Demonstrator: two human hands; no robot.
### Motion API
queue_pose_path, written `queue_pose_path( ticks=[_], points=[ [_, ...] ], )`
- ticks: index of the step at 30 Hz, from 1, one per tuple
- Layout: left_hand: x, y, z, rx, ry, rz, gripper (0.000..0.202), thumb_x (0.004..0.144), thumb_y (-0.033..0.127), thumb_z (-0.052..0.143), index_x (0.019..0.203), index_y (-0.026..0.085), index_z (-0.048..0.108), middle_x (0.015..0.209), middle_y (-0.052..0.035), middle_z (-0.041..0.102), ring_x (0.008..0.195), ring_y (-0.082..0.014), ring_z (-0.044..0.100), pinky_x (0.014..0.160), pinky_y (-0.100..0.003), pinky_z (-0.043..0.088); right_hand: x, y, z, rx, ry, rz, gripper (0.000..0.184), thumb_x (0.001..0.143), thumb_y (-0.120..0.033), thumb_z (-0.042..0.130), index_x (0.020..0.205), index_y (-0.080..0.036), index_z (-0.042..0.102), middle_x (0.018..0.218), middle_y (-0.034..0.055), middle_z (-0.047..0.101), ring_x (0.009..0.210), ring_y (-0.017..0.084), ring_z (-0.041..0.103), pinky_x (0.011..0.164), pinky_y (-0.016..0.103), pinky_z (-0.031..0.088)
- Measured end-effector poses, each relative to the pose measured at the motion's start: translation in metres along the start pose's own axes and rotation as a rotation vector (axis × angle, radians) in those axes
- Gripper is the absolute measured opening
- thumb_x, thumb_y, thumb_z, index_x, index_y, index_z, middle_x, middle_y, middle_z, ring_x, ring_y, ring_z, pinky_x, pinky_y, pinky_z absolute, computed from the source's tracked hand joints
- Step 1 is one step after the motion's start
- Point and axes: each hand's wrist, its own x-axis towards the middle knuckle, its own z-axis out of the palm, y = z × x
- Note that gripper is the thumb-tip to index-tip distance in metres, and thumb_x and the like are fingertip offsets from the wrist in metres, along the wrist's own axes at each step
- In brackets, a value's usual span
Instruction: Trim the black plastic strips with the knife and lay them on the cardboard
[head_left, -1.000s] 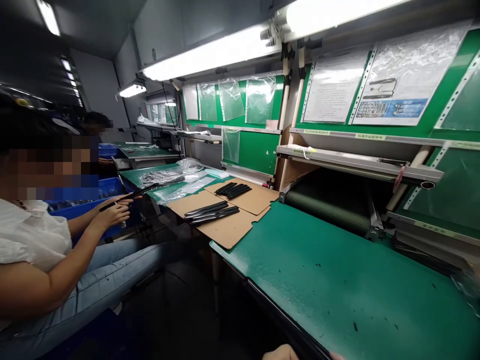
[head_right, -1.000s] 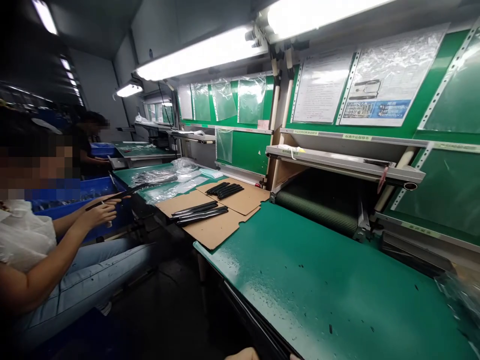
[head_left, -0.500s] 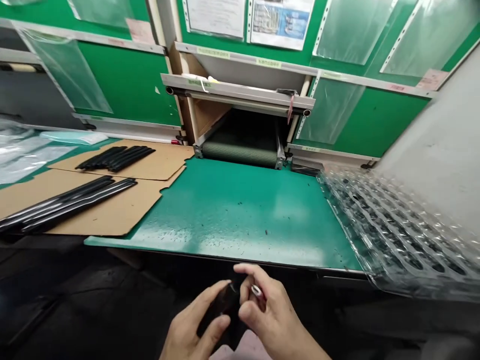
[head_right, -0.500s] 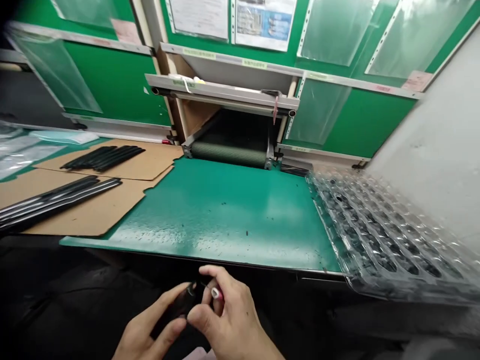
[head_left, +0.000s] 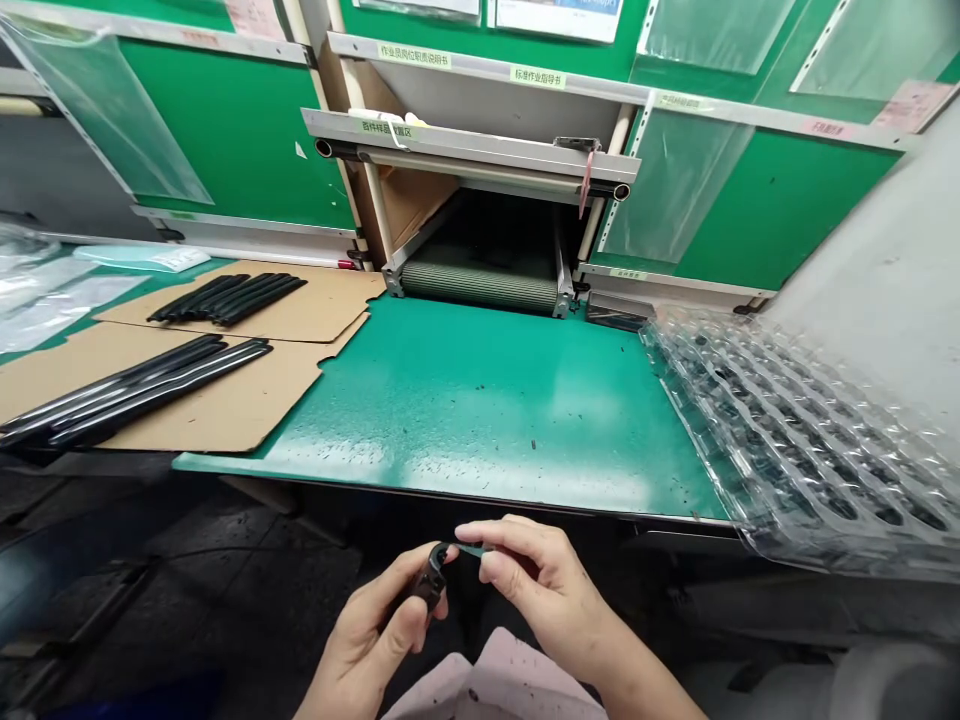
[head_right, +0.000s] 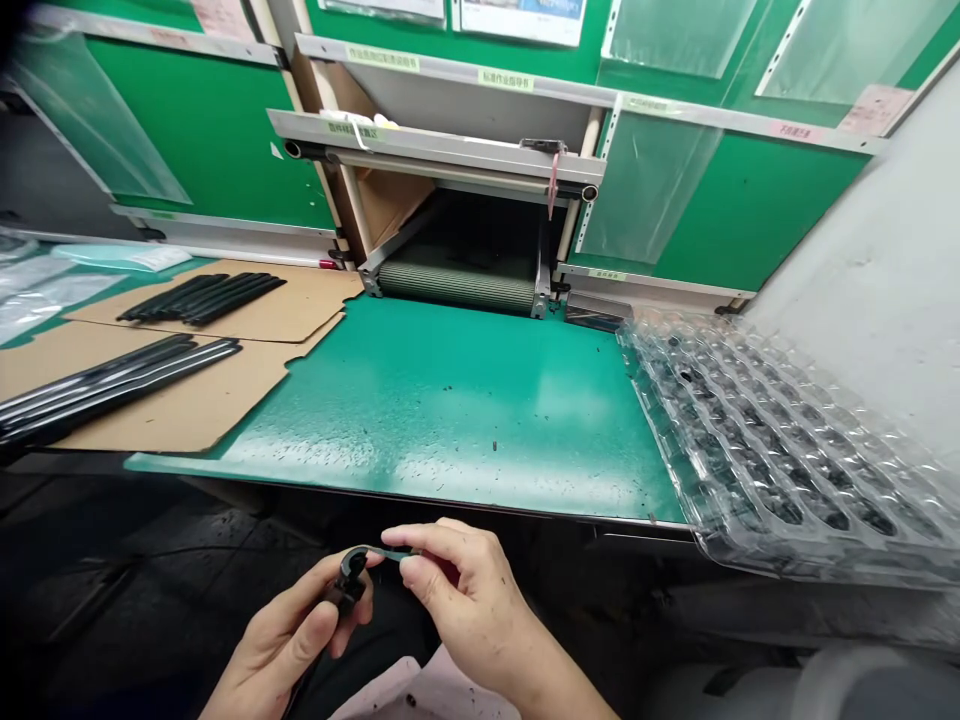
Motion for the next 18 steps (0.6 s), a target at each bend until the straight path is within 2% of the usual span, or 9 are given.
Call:
queue_pose_path(
  ticks=[4,10,14,18],
  points=[
    [0.001,-0.001,0.001,-0.031,-0.017,-0.028,0.044,0.077,0.058,0.069,0.100,0.021,0.078,0.067,-0.0048,0.065,0.057,-0.0168,0.050,0.055,-0.027,0.042,0.001,-0.003,0.000,0.095,-0.084,0.027,0.030,0.094,-0.031,0.059,0.122,-0.031,0.069,0.080,-0.0015,0.065,0.072,0.013,0.056,0.070,0.027,0.047],
    [0.001,-0.002,0.002,-0.039,-0.001,-0.025,0.044,0.073,0.056,0.075,0.100,0.021,0.080,0.071,-0.0062,0.070,0.062,-0.0189,0.057,0.054,-0.025,0.046,0.003,-0.001,0.002,0.306,-0.188,0.049,0.031,0.094,-0.036,0.061,0.122,-0.026,0.069,0.091,0.0017,0.072,0.083,0.017,0.065,0.078,0.030,0.051],
    [0.001,-0.004,0.001,-0.036,0.107,-0.008,0.039,0.065,0.051,0.082,0.095,0.025,0.082,0.080,-0.0066,0.075,0.070,-0.0239,0.065,0.070,-0.031,0.054,0.003,-0.006,0.005,0.179,-0.127,0.022,0.028,0.096,-0.034,0.059,0.121,-0.029,0.070,0.097,0.0017,0.073,0.088,0.018,0.065,0.079,0.030,0.051],
    [0.002,-0.007,0.003,0.011,0.185,0.020,0.037,0.062,0.043,0.086,0.095,0.028,0.081,0.095,-0.0057,0.077,0.085,-0.0278,0.069,0.086,-0.035,0.055,0.004,-0.010,0.010,-0.019,-0.055,-0.026,0.028,0.097,-0.026,0.055,0.120,-0.033,0.071,0.091,-0.0002,0.071,0.082,0.016,0.063,0.075,0.027,0.049]
  ],
)
